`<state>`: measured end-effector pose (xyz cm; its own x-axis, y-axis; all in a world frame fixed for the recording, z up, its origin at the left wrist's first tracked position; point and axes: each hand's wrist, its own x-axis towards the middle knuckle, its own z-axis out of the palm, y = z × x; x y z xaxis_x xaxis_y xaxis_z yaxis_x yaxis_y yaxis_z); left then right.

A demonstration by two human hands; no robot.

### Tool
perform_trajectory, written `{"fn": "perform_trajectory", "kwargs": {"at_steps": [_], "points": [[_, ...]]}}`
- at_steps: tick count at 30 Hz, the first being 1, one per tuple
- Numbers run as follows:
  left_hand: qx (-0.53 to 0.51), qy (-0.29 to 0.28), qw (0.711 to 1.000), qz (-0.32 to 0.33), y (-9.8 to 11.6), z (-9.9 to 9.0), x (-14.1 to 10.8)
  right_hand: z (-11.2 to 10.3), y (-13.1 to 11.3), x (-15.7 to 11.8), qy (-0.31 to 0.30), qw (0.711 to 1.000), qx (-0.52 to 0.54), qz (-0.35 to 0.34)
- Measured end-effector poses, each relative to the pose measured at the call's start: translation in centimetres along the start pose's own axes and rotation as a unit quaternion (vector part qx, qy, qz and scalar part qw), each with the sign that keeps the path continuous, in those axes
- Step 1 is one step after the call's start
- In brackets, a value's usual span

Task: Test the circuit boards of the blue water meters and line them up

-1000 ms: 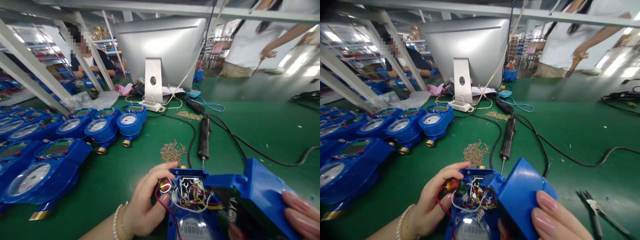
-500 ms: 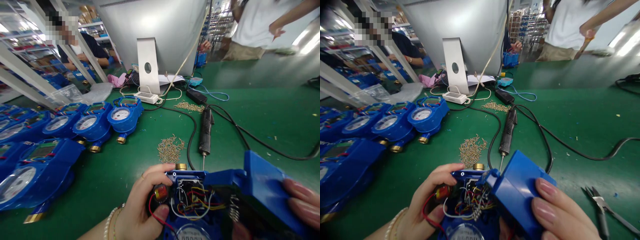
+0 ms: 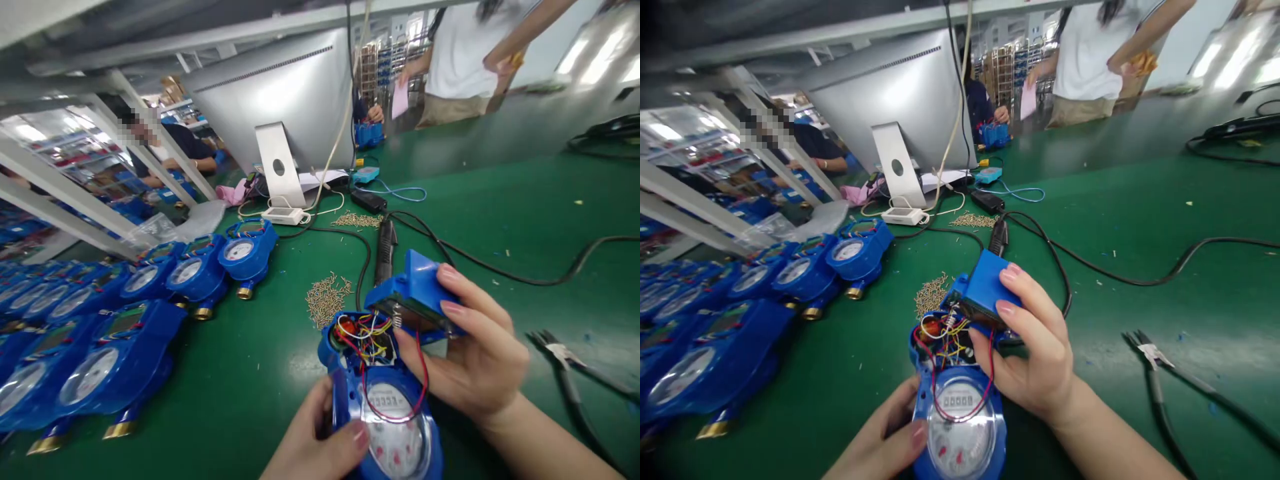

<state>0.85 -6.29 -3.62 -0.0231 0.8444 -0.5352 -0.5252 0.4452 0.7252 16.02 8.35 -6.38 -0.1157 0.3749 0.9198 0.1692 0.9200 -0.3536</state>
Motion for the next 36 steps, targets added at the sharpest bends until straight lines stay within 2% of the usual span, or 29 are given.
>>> {"fn": "perform_trajectory", "kwargs": {"at_steps": [4,7,11,13,14,15,16,17,19,20,21,22,23,25,29,31,34,36], "points": [[0.031,0.065,0.997,0.032,0.1,1.7,0.5,0.0,0.3,0.5,-0.016,1.000,0.015,-0.004],[0.051,0.080,0.994,0.052,0.0,1.7,0.5,0.0,0.6,0.8,-0.024,0.999,0.000,-0.028],[0.123,0.095,0.986,0.060,0.4,-0.2,-0.2,0.2,1.2,0.3,-0.061,0.998,-0.006,-0.013],[0.215,0.125,0.965,0.088,1.1,-1.8,-0.9,0.4,1.2,-0.1,-0.088,0.996,-0.006,-0.003],[0.279,0.144,0.941,0.127,1.6,-2.7,-1.3,0.5,1.2,-0.2,-0.103,0.995,-0.005,-0.003],[0.367,0.180,0.893,0.188,2.1,-3.6,-1.7,0.7,1.1,-0.3,-0.120,0.993,-0.003,-0.003],[0.476,0.232,0.808,0.258,2.7,-4.4,-1.9,0.8,1.0,-0.4,-0.140,0.990,-0.001,-0.004],[0.575,0.263,0.705,0.320,3.2,-5.1,-2.1,0.9,0.8,-0.5,-0.160,0.987,0.002,-0.004],[0.706,0.283,0.504,0.409,3.9,-6.1,-2.3,1.2,0.3,-0.7,-0.199,0.980,0.004,-0.001],[0.743,0.277,0.423,0.438,4.1,-6.4,-2.2,1.4,0.1,-0.8,-0.217,0.976,0.003,0.001],[0.768,0.265,0.363,0.456,4.1,-6.6,-2.1,1.5,-0.2,-0.9,-0.233,0.972,0.002,0.004],[0.787,0.255,0.323,0.460,4.1,-6.7,-2.0,1.7,-0.4,-1.1,-0.248,0.969,0.001,0.005],[0.803,0.246,0.299,0.454,4.1,-6.7,-1.9,1.8,-0.5,-1.2,-0.261,0.965,0.000,0.006],[0.824,0.227,0.284,0.435,4.0,-6.6,-1.8,2.0,-0.6,-1.4,-0.281,0.960,0.000,0.007],[0.808,0.235,0.297,0.451,3.9,-6.6,-2.8,2.0,-0.8,-1.3,-0.290,0.957,0.001,0.018],[0.805,0.249,0.291,0.453,4.0,-6.9,-3.2,2.0,-1.0,-1.3,-0.290,0.957,0.005,0.021],[0.830,0.231,0.273,0.427,4.1,-7.6,-3.1,2.2,-1.3,-1.5,-0.301,0.953,0.011,0.016],[0.842,0.222,0.282,0.404,4.3,-8.0,-2.8,2.3,-1.5,-1.7,-0.308,0.951,0.013,0.013]]}}
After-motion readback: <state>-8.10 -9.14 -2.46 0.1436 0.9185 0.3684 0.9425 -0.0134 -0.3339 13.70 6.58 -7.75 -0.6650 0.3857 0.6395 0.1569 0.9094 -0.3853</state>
